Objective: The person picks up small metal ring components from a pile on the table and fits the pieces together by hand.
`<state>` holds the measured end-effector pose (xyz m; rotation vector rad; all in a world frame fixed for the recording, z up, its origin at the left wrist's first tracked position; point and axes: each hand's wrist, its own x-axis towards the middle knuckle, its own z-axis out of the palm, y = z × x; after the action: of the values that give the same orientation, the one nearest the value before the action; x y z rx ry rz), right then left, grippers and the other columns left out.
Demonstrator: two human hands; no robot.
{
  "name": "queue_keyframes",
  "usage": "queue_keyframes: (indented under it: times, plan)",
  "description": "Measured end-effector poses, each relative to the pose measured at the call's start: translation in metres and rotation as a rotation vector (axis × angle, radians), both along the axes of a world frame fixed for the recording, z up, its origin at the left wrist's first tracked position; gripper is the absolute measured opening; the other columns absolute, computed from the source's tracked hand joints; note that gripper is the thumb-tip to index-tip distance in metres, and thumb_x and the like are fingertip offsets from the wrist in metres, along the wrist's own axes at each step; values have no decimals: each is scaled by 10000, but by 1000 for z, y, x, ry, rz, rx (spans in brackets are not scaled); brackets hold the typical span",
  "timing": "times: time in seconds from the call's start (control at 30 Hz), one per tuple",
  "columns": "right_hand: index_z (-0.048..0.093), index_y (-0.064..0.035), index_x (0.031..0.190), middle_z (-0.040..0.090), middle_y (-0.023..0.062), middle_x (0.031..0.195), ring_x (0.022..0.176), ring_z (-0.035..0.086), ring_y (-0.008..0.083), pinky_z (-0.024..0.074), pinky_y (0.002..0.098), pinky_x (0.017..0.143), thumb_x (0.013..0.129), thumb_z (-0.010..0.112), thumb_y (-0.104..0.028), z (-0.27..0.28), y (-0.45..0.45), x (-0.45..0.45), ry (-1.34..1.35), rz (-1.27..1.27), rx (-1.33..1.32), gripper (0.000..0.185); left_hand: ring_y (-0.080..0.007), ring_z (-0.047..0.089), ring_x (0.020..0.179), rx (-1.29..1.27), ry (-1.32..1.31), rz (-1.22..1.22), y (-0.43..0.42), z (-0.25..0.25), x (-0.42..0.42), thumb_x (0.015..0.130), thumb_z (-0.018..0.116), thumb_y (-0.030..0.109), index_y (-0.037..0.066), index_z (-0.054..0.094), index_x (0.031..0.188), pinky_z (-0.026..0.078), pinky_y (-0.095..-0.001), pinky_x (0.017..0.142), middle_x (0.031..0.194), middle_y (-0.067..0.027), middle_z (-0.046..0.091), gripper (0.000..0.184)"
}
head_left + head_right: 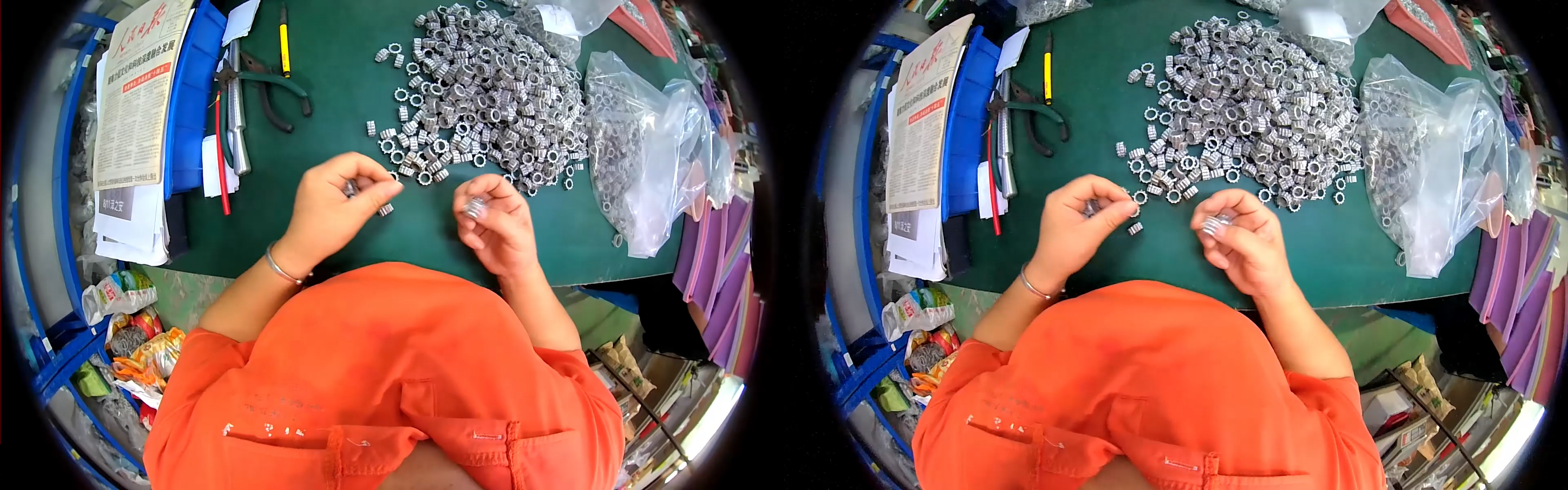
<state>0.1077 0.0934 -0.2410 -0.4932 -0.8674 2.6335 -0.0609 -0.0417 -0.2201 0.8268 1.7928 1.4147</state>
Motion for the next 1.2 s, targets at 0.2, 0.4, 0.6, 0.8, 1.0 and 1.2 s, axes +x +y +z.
queue_keyframes:
  times: [0.2, 0.4, 0.6, 0.8, 1.0, 1.2]
  plan:
    - [585, -3, 838, 527, 30, 646, 593, 503, 129, 389, 210, 477, 793, 562, -42, 13, 18, -9, -358, -5, 566, 64, -41, 481, 586, -3, 11, 46, 0, 5, -11, 731, 657, 60, 12, 597, 746, 398, -185, 540, 654, 8, 567, 78]
    - [576, -48, 801, 546, 106, 754, 731, 545, 292, 460, 360, 640, 689, 619, -49, 2, 13, -25, -454, 15, 1704, 120, -65, 504, 627, -12, 184, -55, 6, 5, -6, 715, 652, 55, 15, 592, 725, 402, -205, 573, 691, -20, 576, 72]
    - [535, -37, 813, 520, 123, 783, 711, 549, 311, 462, 368, 605, 746, 589, -83, 15, 14, -22, -411, 82, 1590, 97, -43, 489, 559, -22, 103, -47, 8, 9, -4, 721, 666, 65, 10, 597, 722, 397, -185, 516, 615, -6, 563, 89]
    - [540, -28, 867, 528, 135, 777, 742, 544, 332, 455, 390, 643, 762, 565, -89, 15, 10, -16, -331, 170, 1556, 123, -44, 494, 561, -37, 74, -54, 8, 9, -2, 718, 666, 61, 2, 599, 724, 401, -184, 525, 616, -7, 567, 89]
    - [616, -17, 818, 577, 134, 768, 732, 572, 276, 462, 341, 636, 767, 583, -119, 25, 25, -20, -348, 150, 1431, 119, -73, 524, 554, -22, 190, -71, 9, 4, -2, 713, 655, 45, -1, 596, 724, 412, -206, 508, 609, -37, 574, 75]
    - [596, -58, 985, 579, 7, 711, 599, 508, 87, 444, 262, 554, 843, 550, -243, 99, 158, -28, -643, -287, 1452, 238, -157, 539, 519, 57, 478, -74, 9, -8, 4, 698, 635, 5, 4, 578, 694, 415, -256, 480, 603, -79, 554, 58]
